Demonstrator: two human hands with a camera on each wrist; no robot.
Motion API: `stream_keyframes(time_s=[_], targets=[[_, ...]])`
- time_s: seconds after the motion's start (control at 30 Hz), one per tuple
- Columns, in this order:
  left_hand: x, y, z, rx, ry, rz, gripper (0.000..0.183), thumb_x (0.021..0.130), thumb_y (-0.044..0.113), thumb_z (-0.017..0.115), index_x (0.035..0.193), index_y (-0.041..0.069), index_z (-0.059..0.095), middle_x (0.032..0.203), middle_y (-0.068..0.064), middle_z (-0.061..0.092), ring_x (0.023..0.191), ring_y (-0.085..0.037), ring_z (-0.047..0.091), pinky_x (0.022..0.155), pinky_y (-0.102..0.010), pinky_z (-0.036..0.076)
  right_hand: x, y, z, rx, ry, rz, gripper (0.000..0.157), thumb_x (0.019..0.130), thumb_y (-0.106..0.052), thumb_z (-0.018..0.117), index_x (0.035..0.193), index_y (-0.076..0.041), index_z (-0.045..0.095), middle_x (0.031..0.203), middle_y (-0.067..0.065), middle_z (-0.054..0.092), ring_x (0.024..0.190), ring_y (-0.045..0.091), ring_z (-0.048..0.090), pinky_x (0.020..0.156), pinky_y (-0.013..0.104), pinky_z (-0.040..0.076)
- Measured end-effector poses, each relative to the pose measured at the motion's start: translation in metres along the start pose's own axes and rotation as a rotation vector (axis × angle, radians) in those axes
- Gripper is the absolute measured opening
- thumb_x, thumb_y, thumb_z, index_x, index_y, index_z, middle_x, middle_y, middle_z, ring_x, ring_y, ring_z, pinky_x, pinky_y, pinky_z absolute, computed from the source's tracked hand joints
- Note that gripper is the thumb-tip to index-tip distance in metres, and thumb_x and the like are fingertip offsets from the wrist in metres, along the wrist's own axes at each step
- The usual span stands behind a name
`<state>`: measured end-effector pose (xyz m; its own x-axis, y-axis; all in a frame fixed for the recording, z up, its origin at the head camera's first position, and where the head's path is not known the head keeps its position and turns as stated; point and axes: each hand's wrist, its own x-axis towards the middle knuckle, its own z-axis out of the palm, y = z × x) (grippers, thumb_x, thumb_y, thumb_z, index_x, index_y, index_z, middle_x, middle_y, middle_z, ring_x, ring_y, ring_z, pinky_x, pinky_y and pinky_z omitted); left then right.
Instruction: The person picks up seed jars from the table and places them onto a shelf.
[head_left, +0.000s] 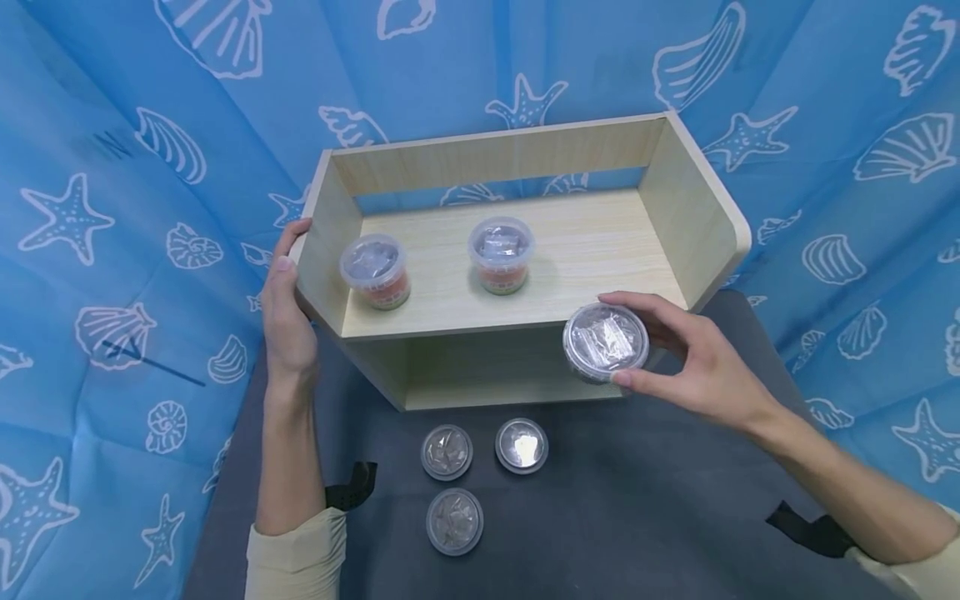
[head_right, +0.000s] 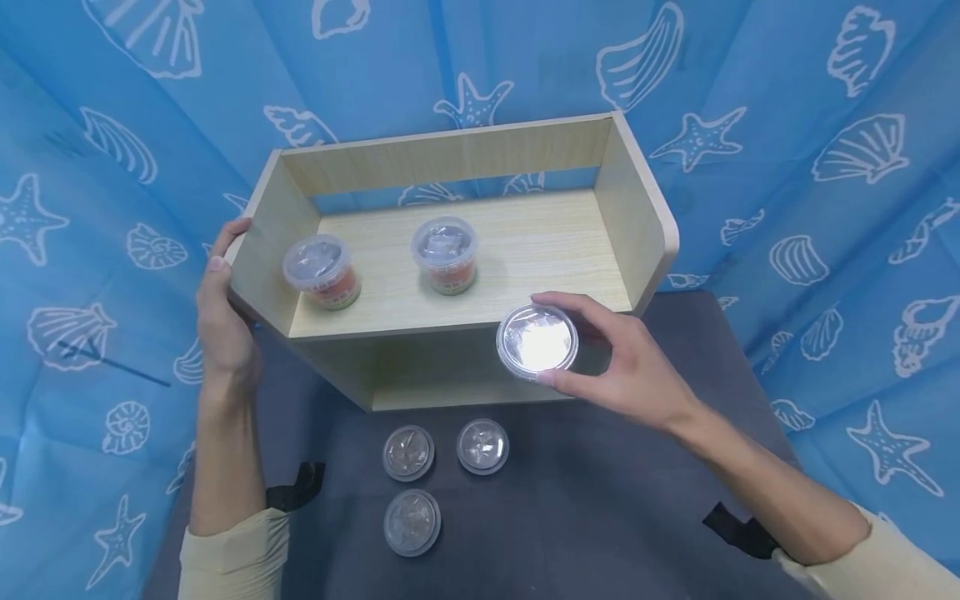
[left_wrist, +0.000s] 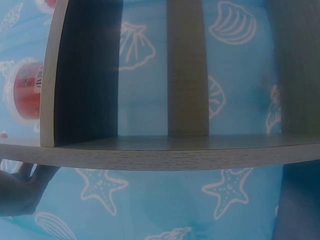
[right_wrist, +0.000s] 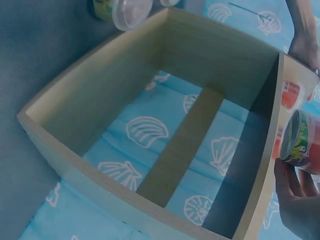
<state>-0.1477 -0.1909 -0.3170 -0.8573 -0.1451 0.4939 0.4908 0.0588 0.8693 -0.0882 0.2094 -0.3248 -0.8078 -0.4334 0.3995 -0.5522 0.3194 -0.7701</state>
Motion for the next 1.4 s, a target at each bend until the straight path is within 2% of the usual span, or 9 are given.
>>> stream_keyframes(time_s=[0.13, 0.27, 0.53, 0.83, 1.0, 1.17, 1.27, 1.4], targets=[[0.000, 0.000, -0.001, -0.001, 0.001, 0.003, 0.049, 0.105, 0.026, 0.024, 0.143, 0.008, 0.049, 0.141, -0.014, 0.046, 0.124, -0.029, 0.041, 0.097, -0.039, 0.030, 0.007, -0.003, -0.005, -0.002, 0.020, 0.046, 0.078, 0.075, 0.013, 0.077, 0.145, -0.009, 0.049, 0.141, 0.000, 0.053, 0.119, 0.008, 0.055, 0.098, 0.015, 0.043], [0.001, -0.001, -0.001, -0.001, 0.000, 0.004, 0.049, 0.105, 0.026, 0.024, 0.143, 0.009, 0.049, 0.141, -0.013, 0.046, 0.125, -0.029, 0.041, 0.098, -0.040, 0.030, 0.014, -0.005, -0.009, 0.032, 0.030, 0.089, 0.075, 0.080, 0.012, 0.075, 0.146, -0.009, 0.048, 0.143, 0.004, 0.051, 0.120, 0.009, 0.055, 0.098, 0.015, 0.042], [0.001, -0.001, 0.000, 0.001, 0.001, 0.010, 0.050, 0.104, 0.026, 0.023, 0.142, 0.008, 0.050, 0.140, -0.014, 0.047, 0.123, -0.029, 0.041, 0.097, -0.039, 0.029, 0.028, -0.006, -0.018, 0.091, 0.039, 0.154, 0.071, 0.086, 0.008, 0.070, 0.149, -0.010, 0.042, 0.138, 0.008, 0.051, 0.120, 0.008, 0.055, 0.095, 0.013, 0.044], [0.001, -0.001, -0.001, -0.008, 0.000, 0.000, 0.050, 0.104, 0.026, 0.024, 0.142, 0.008, 0.050, 0.139, -0.014, 0.047, 0.123, -0.029, 0.040, 0.097, -0.038, 0.029, 0.045, -0.003, -0.022, 0.166, 0.097, 0.244, 0.066, 0.091, 0.001, 0.068, 0.151, -0.014, 0.042, 0.146, 0.011, 0.041, 0.133, 0.021, 0.048, 0.094, 0.015, 0.046], [0.001, 0.000, -0.001, -0.024, -0.003, -0.007, 0.050, 0.104, 0.025, 0.023, 0.141, 0.007, 0.051, 0.138, -0.016, 0.048, 0.123, -0.028, 0.041, 0.099, -0.037, 0.030, 0.052, 0.002, -0.021, 0.214, 0.133, 0.232, 0.065, 0.093, 0.000, 0.066, 0.152, -0.010, 0.040, 0.151, 0.017, 0.035, 0.138, 0.024, 0.041, 0.103, 0.017, 0.039], [0.001, -0.001, 0.000, -0.023, 0.000, 0.003, 0.050, 0.104, 0.024, 0.023, 0.141, 0.006, 0.051, 0.137, -0.017, 0.048, 0.121, -0.030, 0.042, 0.096, -0.037, 0.030, 0.058, 0.009, -0.019, 0.179, 0.165, 0.215, 0.064, 0.094, -0.002, 0.066, 0.152, -0.006, 0.038, 0.152, 0.019, 0.035, 0.141, 0.023, 0.036, 0.111, 0.021, 0.031], [0.001, -0.002, 0.000, -0.023, 0.002, 0.007, 0.050, 0.104, 0.024, 0.023, 0.141, 0.007, 0.051, 0.136, -0.018, 0.049, 0.120, -0.032, 0.042, 0.095, -0.038, 0.031, 0.061, 0.012, -0.018, 0.174, 0.178, 0.212, 0.062, 0.095, -0.005, 0.066, 0.151, -0.006, 0.040, 0.151, 0.017, 0.037, 0.141, 0.022, 0.035, 0.112, 0.022, 0.030], [0.001, -0.002, 0.000, -0.017, -0.001, 0.013, 0.050, 0.104, 0.025, 0.023, 0.141, 0.007, 0.051, 0.136, -0.018, 0.048, 0.120, -0.032, 0.042, 0.095, -0.038, 0.031, 0.064, 0.018, -0.016, 0.221, 0.183, 0.207, 0.061, 0.095, -0.003, 0.064, 0.151, -0.005, 0.039, 0.151, 0.018, 0.036, 0.141, 0.024, 0.035, 0.112, 0.023, 0.030]])
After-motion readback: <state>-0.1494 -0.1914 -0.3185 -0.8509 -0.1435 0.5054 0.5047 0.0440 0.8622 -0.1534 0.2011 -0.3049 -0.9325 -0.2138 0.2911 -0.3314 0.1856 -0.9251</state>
